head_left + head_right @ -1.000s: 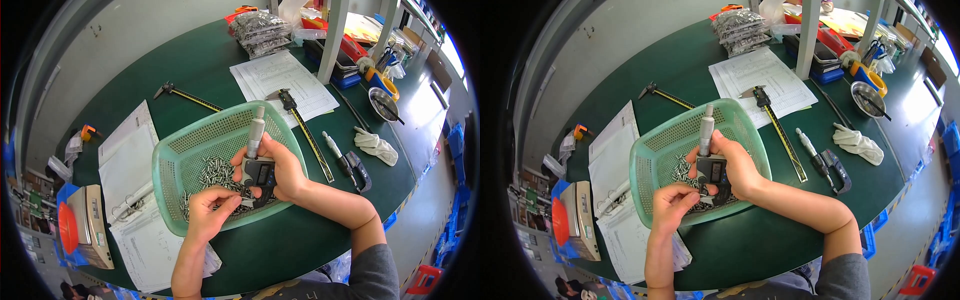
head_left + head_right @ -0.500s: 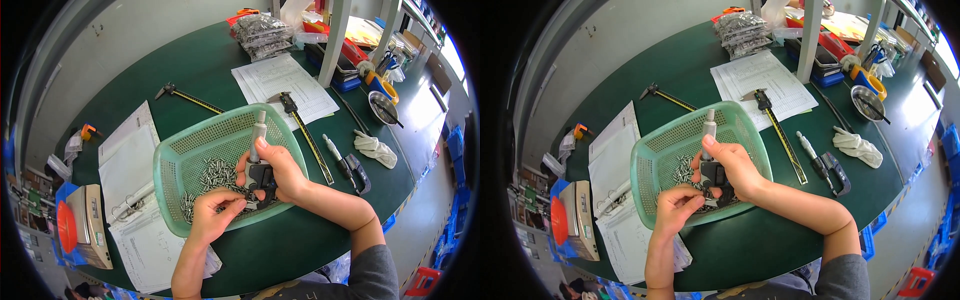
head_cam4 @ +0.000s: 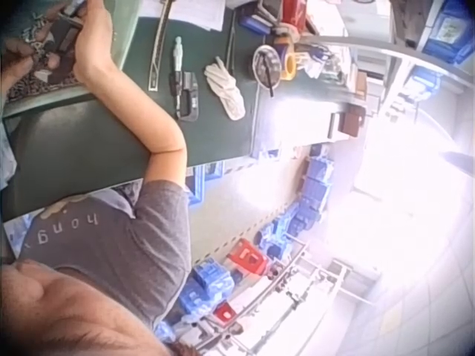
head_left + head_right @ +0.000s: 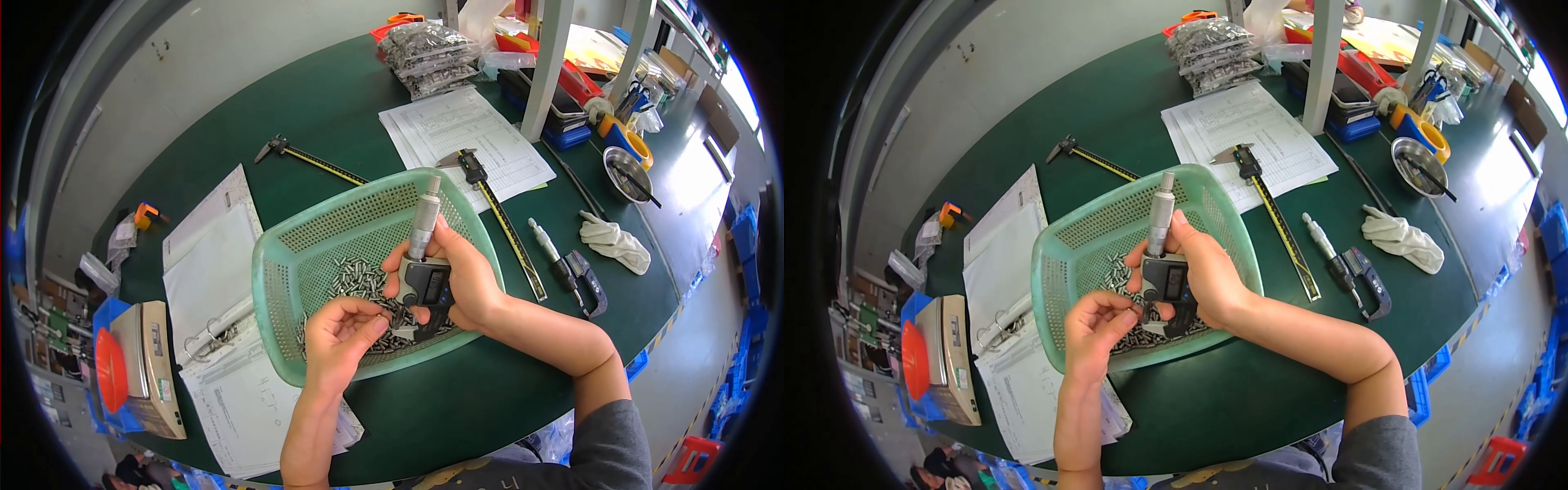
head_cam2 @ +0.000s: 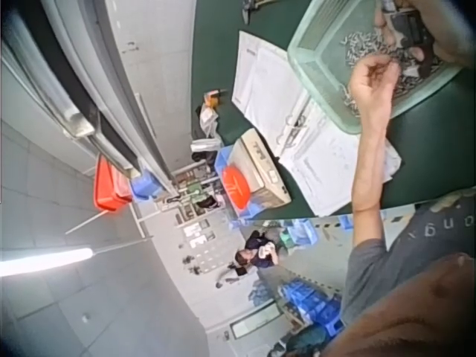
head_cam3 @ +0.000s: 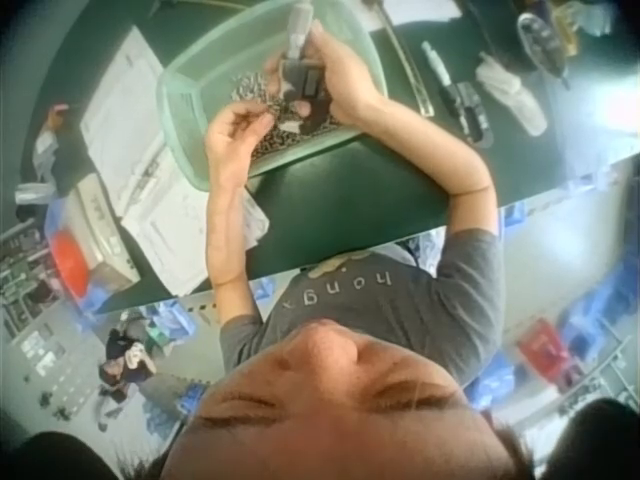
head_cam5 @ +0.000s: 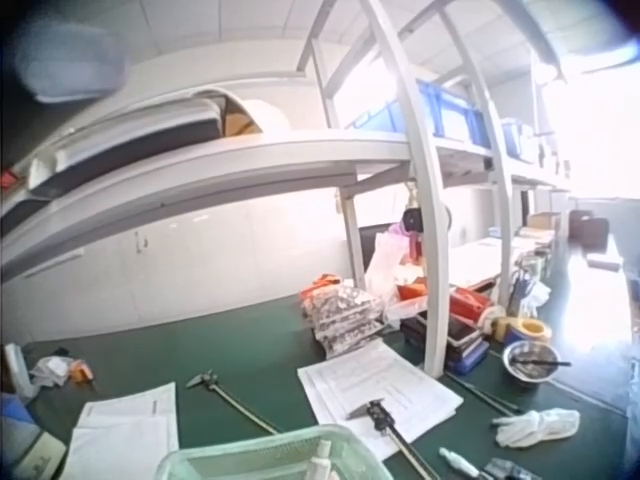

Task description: Measure small metal cylinders using a digital micrometer and record the dimensions in an inspection logbook.

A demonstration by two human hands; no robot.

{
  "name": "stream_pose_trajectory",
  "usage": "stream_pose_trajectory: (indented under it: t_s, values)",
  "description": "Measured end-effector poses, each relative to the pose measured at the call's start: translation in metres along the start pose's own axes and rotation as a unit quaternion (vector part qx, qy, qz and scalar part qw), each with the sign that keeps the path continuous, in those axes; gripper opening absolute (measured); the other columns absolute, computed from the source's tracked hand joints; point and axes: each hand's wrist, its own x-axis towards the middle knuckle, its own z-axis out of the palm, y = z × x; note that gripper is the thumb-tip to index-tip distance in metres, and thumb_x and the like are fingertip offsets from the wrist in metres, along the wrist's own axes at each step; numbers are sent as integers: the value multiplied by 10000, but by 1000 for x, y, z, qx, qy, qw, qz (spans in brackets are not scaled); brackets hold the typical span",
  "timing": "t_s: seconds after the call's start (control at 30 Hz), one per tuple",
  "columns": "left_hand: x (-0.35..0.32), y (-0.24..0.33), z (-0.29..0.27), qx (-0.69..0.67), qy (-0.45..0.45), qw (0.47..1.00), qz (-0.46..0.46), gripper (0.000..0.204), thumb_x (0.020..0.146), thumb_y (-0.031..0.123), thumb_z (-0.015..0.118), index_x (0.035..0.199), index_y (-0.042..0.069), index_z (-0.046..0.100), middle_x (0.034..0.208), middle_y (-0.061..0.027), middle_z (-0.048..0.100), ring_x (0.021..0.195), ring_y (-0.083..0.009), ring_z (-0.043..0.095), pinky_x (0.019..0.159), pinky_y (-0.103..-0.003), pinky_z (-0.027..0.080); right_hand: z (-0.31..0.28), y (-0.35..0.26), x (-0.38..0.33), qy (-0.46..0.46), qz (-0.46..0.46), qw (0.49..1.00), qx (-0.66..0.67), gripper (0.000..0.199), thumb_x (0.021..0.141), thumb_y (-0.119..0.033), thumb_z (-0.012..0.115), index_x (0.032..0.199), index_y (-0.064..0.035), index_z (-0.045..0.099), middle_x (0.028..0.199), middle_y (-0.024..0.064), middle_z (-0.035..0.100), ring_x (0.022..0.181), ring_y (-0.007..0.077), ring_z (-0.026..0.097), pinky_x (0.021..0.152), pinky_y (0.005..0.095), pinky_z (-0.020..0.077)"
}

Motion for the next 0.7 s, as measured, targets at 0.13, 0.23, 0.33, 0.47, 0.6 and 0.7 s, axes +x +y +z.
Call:
stream_pose_trajectory:
  t_s: [0.13, 0.23, 0.33, 0.47, 0.6, 0.7]
  values:
    - [0, 0, 0, -8, -25, 1000, -3, 151, 719, -69, 627, 858, -53, 569, 857, -128, 614, 773, -144, 593, 726, -240, 489, -3, 1, 0, -35, -1, 999, -9, 639, 885, -501, 120, 902, -5, 523, 734, 138, 579, 567, 162, 538, 416, 257, 417]
    - [-1, 0, -3, -17, -29, 999, -6, 157, 709, -81, 631, 853, -57, 573, 858, -135, 615, 766, -147, 597, 719, -241, 496, -3, 2, -1, -43, -3, 999, 5, 646, 870, -532, 150, 893, -5, 524, 734, 144, 578, 572, 164, 543, 416, 259, 419]
    - [-1, -1, -4, -20, -40, 999, 2, 152, 707, -86, 631, 846, -58, 577, 859, -137, 615, 763, -146, 597, 717, -242, 498, -1, 1, -2, -38, -21, 999, 28, 627, 878, -531, 179, 872, -8, 524, 723, 118, 569, 514, 146, 506, 414, 242, 410]
    - [-1, -2, -3, -32, -41, 999, -4, 154, 706, -83, 636, 847, -57, 580, 854, -133, 614, 754, -143, 596, 711, -241, 499, -3, 3, -1, -22, -18, 999, 23, 588, 857, -540, 300, 829, -2, 538, 688, 113, 576, 459, 139, 498, 384, 235, 399]
    - [-1, -2, -2, -1, -65, 998, -2, 145, 718, -75, 628, 853, -56, 578, 854, -123, 611, 759, -134, 589, 707, -237, 491, -3, 4, 0, -6, -17, 1000, -1, 566, 840, -534, 385, 787, 4, 551, 651, 109, 581, 396, 132, 476, 358, 228, 385]
    - [-1, 2, 0, 2, -65, 998, 8, 133, 734, -69, 613, 862, -55, 576, 860, -110, 607, 768, -122, 580, 703, -229, 481, -6, 1, -1, -21, -10, 999, -47, 602, 845, -570, 288, 832, -23, 539, 717, 122, 586, 536, 143, 538, 392, 239, 410]
